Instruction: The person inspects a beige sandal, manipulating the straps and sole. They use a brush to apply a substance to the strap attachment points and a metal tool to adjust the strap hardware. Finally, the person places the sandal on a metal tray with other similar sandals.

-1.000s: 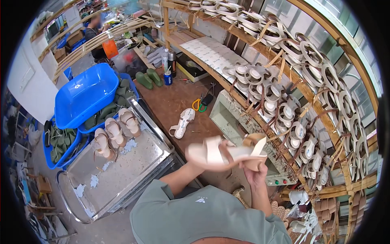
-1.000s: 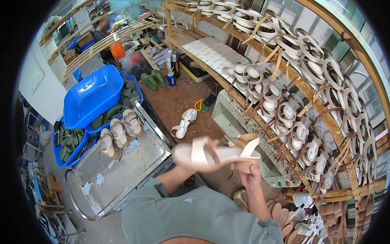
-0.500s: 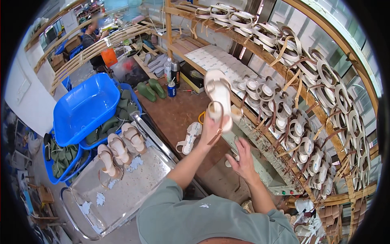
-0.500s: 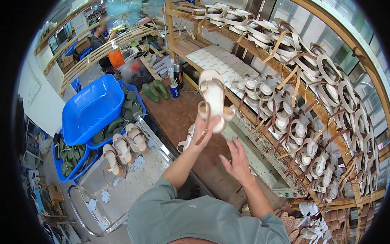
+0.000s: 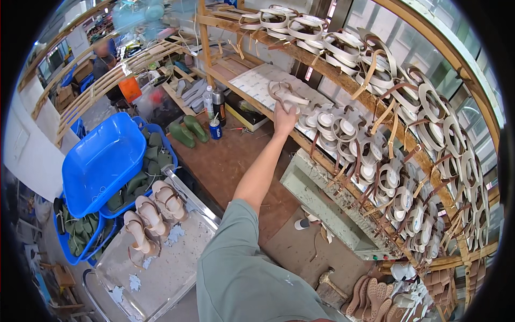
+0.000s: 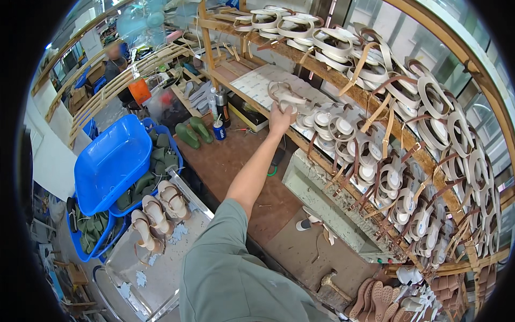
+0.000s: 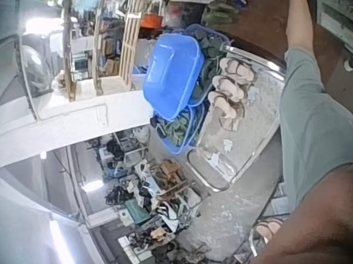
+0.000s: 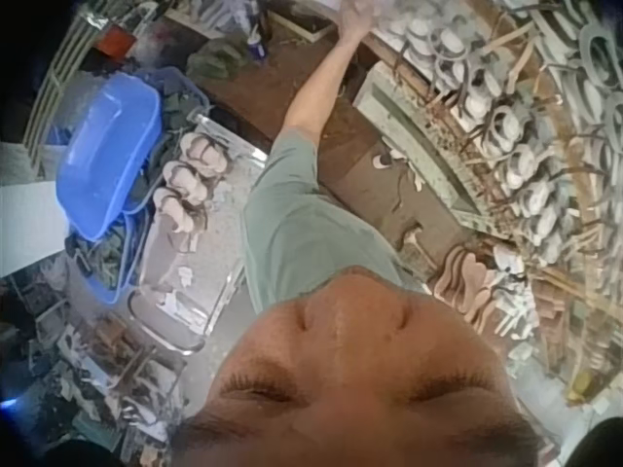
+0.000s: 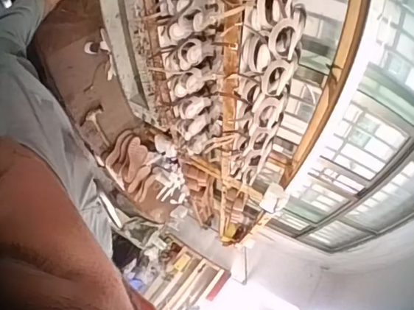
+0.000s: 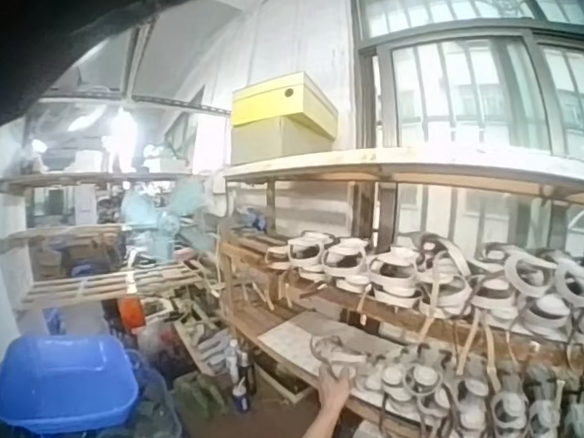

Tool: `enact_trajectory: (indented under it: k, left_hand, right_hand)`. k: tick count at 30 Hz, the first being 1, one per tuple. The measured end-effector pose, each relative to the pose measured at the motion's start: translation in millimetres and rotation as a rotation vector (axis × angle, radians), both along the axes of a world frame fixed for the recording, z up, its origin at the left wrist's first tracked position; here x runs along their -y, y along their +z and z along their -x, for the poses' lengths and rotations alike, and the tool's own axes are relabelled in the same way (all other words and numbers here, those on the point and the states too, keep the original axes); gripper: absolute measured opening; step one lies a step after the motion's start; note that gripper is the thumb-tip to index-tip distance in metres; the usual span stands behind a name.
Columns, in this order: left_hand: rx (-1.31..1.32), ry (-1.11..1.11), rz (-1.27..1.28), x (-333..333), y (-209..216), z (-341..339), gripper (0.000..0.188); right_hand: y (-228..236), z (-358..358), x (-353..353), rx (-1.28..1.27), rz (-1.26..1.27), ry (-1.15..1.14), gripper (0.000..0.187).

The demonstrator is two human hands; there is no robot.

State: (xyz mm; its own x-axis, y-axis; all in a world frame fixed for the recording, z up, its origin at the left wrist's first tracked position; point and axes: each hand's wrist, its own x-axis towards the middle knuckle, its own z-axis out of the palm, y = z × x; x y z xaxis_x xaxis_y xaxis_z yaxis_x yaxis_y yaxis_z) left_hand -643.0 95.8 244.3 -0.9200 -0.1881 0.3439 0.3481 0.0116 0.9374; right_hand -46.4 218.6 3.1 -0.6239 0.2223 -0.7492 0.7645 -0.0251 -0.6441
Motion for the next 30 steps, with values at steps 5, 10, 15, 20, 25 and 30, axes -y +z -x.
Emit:
enact_trajectory:
  k: [5,10,15,20,25,30]
  left_hand:
    - [-0.080,0.091,0.021,-11.6,-40.9,-67.1,0.056]
    - [0.204,-0.119,-0.228,2.6,-98.0,-214.6,0.045]
    - [0.395,-0.388,-0.056,45.1,-195.9,-320.7,0.034]
    - [0.453,-0.523,-0.047,44.1,-281.1,-390.5,0.021]
    - [0.628,-1.174,0.012,60.2,-312.9,-507.9,0.008]
    - [0.597,-1.836,0.581,104.7,-338.8,-608.5,0.021]
  right_hand:
    - [-18.5,-49.5,-6.0,-0.066,-0.092,-0.096,0.020]
    - [-47.9,-82.3,-6.8,-0.266,-0.229,-0.093,0.017]
    - [1.0,-14.4,12.5,-0.331,-0.016,-0.169,0.021]
    - [-48.2,13.8,2.5,-0.627,-0.508,-0.181,0.016]
    - [-82.6,3.1,1.6,-0.945,-0.783,-0.142,0.013]
    - [-84.0,-2.4,3.3,-0.937,-0.810,-0.077,0.016]
